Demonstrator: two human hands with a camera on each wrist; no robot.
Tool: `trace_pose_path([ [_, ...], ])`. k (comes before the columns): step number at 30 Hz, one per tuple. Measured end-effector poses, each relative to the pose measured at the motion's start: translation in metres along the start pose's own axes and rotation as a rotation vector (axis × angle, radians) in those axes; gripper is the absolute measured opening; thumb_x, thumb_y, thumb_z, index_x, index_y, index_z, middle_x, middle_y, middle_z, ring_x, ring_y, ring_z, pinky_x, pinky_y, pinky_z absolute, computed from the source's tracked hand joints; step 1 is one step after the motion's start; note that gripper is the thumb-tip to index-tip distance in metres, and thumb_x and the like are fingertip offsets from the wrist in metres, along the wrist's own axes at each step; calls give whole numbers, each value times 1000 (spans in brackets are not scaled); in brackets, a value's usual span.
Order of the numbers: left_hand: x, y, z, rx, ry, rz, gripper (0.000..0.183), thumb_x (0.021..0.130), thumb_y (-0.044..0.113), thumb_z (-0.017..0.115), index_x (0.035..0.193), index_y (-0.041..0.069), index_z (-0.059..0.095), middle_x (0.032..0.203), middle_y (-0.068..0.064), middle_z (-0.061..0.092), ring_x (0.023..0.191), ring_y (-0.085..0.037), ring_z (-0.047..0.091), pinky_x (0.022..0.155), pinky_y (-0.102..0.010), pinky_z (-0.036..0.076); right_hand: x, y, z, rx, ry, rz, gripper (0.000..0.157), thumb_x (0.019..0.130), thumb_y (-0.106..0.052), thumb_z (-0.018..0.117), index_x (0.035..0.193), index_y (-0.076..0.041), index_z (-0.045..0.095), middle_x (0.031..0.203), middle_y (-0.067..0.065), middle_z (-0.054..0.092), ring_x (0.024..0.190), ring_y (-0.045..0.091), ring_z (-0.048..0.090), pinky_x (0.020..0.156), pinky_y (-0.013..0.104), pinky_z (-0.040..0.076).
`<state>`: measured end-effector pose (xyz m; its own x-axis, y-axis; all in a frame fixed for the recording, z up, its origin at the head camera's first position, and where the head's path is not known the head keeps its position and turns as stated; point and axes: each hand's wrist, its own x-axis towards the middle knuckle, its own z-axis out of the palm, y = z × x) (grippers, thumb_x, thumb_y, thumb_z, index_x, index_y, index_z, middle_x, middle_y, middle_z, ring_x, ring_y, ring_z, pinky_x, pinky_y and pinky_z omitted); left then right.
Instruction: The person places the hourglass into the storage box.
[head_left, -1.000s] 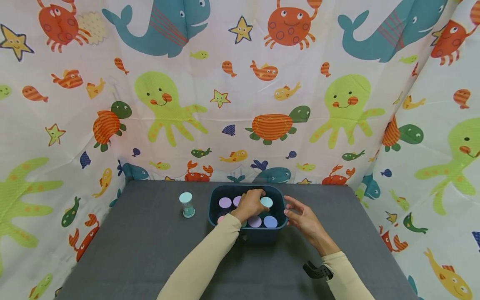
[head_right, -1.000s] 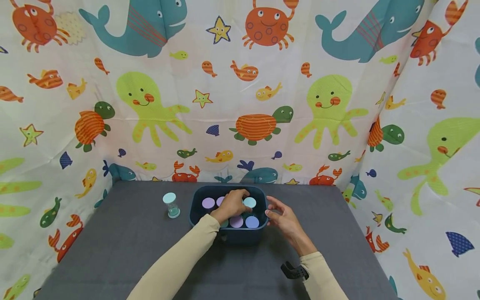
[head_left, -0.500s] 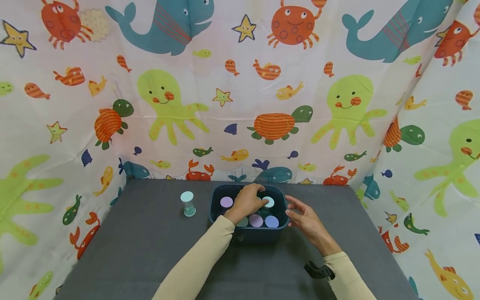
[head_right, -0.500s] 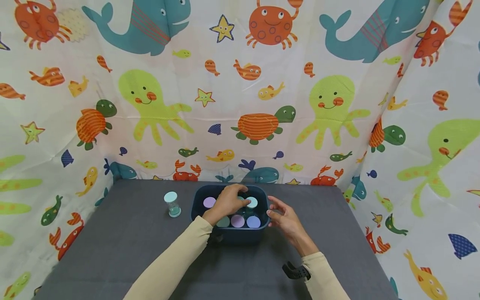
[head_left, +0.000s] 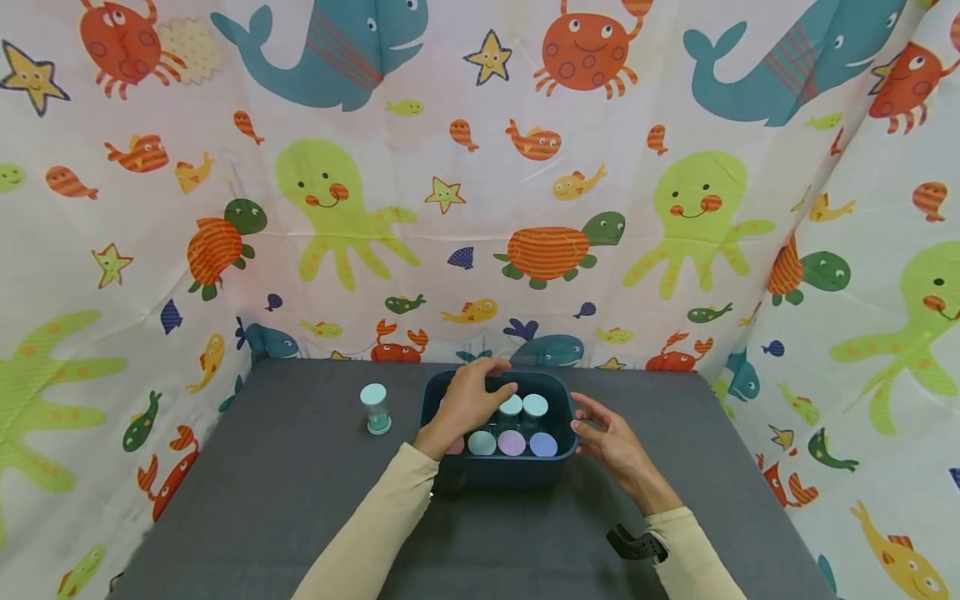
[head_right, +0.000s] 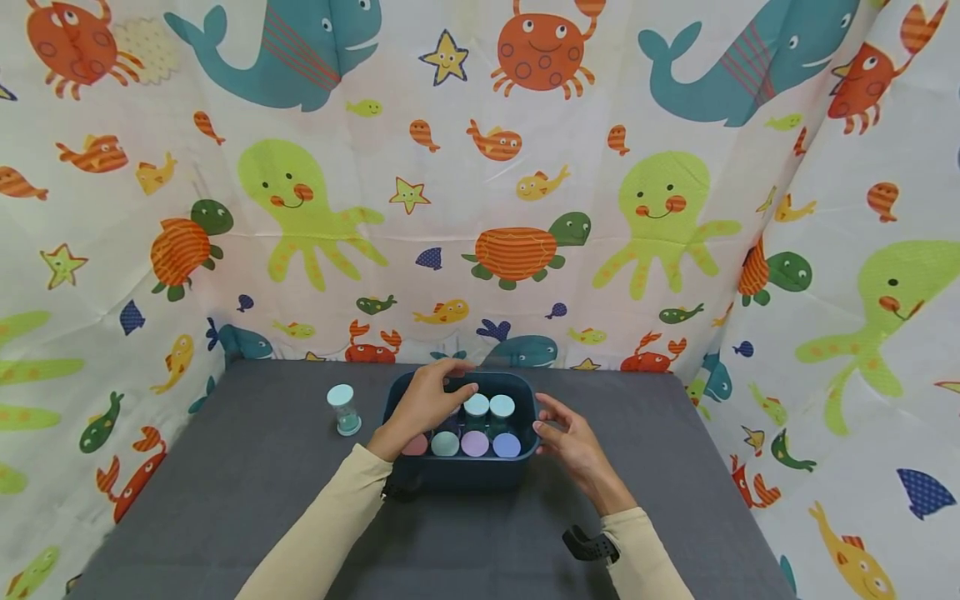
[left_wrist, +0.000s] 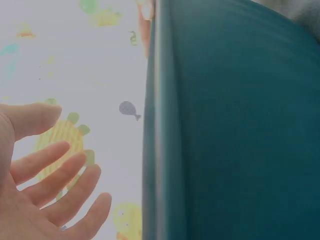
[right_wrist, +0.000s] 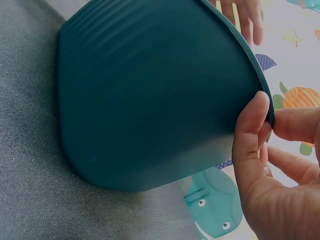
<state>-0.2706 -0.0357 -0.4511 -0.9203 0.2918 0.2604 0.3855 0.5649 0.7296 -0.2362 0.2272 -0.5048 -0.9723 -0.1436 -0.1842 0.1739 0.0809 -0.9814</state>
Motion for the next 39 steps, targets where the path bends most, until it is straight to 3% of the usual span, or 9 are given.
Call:
trace_pose_path([
  [10,-24,-8,-20,-66,96,34,38,92,27,69,126,11,64,123,-9,66,113,-25,62,99,-45,50,2,3,-2,7,-15,-20,53,99,-17,58,149,-18,41,118,5,43,94,14,52,75,27,55],
  [20,-41,-26,-44,-111,295,77,33,91,20,70,121,7,66,117,-10,67,108,-30,63,92,-49,53,2,3,-4,7,-28,-19,54,99,-17,58,150,-18,39,119,5,42,93,13,54,77,29,55],
  [28,-48,-44,-72,-161,394,17,34,91,19,70,123,9,63,122,-12,66,111,-31,62,95,-52,52,4,1,-2,27,-30,-40,54,99,-15,58,149,-16,40,117,5,43,90,12,53,73,25,55],
  [39,-55,-69,-84,-201,519,-33,37,90,15,71,124,6,62,119,-14,64,114,-29,59,95,-54,50,5,4,-3,62,-31,-48,54,99,-14,59,150,-15,40,116,4,44,85,9,54,69,23,53],
])
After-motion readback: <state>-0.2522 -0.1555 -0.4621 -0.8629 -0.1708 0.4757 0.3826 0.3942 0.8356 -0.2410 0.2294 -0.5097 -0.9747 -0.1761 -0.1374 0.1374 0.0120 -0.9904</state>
